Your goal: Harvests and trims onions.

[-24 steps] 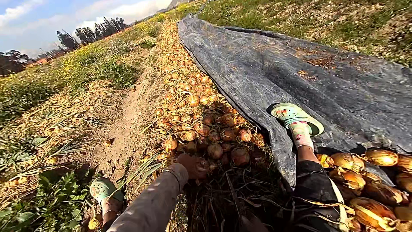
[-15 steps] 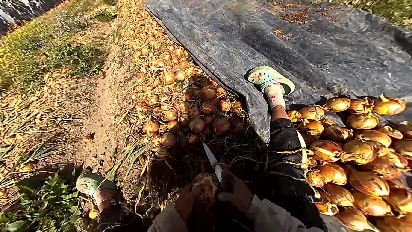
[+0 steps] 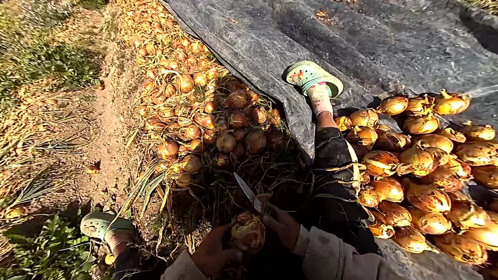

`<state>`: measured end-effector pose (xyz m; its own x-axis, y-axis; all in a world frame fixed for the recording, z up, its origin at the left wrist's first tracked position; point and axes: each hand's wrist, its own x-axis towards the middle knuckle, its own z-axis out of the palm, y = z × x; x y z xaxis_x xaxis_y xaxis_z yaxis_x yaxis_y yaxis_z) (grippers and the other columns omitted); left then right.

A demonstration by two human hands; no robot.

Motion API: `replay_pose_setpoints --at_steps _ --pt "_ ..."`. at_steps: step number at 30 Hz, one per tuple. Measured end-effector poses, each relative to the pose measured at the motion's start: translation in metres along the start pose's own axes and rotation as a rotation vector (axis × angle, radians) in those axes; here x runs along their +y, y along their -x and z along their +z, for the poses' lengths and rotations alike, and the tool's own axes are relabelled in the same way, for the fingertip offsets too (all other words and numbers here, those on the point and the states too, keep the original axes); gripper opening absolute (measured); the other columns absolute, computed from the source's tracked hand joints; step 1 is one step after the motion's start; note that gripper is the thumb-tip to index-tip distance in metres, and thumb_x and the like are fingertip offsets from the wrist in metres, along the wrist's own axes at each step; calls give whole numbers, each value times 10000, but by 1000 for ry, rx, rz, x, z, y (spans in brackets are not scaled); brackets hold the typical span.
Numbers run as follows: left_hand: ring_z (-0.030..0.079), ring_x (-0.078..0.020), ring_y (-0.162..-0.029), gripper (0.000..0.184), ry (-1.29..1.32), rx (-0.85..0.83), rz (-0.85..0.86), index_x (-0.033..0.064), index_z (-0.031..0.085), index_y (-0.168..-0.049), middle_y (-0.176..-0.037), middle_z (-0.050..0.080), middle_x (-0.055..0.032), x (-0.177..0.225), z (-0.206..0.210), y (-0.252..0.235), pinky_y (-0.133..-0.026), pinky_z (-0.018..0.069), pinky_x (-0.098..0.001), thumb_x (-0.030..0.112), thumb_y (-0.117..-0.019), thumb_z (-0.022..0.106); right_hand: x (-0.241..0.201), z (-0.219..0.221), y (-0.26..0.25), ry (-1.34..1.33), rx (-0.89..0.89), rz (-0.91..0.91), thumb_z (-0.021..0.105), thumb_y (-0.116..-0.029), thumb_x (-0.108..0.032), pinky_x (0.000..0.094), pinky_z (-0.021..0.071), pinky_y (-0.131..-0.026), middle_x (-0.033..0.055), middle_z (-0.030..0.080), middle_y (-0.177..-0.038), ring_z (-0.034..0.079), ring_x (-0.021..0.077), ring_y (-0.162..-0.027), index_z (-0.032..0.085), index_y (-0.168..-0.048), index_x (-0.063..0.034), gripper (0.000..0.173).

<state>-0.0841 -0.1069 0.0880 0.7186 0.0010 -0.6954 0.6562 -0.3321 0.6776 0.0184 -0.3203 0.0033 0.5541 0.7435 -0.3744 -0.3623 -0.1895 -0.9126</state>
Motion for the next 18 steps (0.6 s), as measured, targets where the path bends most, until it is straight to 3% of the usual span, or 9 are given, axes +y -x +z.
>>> replay_pose_setpoints --at_steps 4,6,8,10,12,13,15,18 --pt "728 -193 -913 436 -214 53 137 -38 695 -1144 -971 751 -124 -22 12 -1 -881 583 -434 294 -874 778 5 5 -1 -158 11 111 465 -1057 -259 331 545 -808 98 643 -1040 633 119 -879 530 -1319 35 399" --pt "730 -228 -878 447 -318 99 162 -26 702 -1120 -938 748 -136 -21 14 2 -849 585 -469 352 -891 766 9 7 0 -189 24 136 443 -1068 -265 335 552 -839 98 657 -1062 646 118 -912 544 -1324 30 403" --pt "720 -356 -843 516 -496 179 108 -53 687 -1111 -898 728 -204 -8 13 7 -809 564 -576 405 -886 769 6 9 4 -194 38 178 423 -1085 -297 346 550 -860 104 666 -1077 647 125 -929 557 -1335 27 431" --pt "712 -438 -941 553 -612 231 -44 -52 651 -1193 -977 719 -257 13 10 8 -868 538 -633 436 -941 709 0 13 6 -183 66 217 375 -1101 -311 311 501 -669 30 579 -846 550 98 -693 591 -1224 9 405" --pt "705 -416 -976 513 -564 363 -101 -49 633 -1211 -1009 710 -250 24 5 5 -901 533 -601 410 -983 664 -1 16 6 -244 122 228 322 -1108 -264 255 449 -514 -41 482 -649 461 67 -509 582 -1031 -48 346" --pt "709 -386 -945 477 -508 473 -49 -49 639 -1200 -985 711 -232 25 4 3 -884 544 -573 382 -997 645 0 15 3 -293 170 247 310 -1116 -258 248 442 -488 -46 470 -609 452 67 -476 571 -987 -55 355" --pt "721 -329 -843 382 -456 711 182 -64 666 -1172 -911 719 -197 22 11 -6 -800 576 -518 275 -1018 580 3 9 -6 -366 232 309 309 -1129 -285 254 453 -479 -27 466 -603 466 86 -468 558 -1011 -44 367" --pt "746 -398 -964 345 -591 793 496 -125 650 -1257 -1040 743 -252 22 33 -22 -877 597 -519 75 -991 563 2 7 -8 -441 186 317 302 -1120 -210 222 462 -472 -38 491 -597 498 68 -471 517 -975 -67 296"
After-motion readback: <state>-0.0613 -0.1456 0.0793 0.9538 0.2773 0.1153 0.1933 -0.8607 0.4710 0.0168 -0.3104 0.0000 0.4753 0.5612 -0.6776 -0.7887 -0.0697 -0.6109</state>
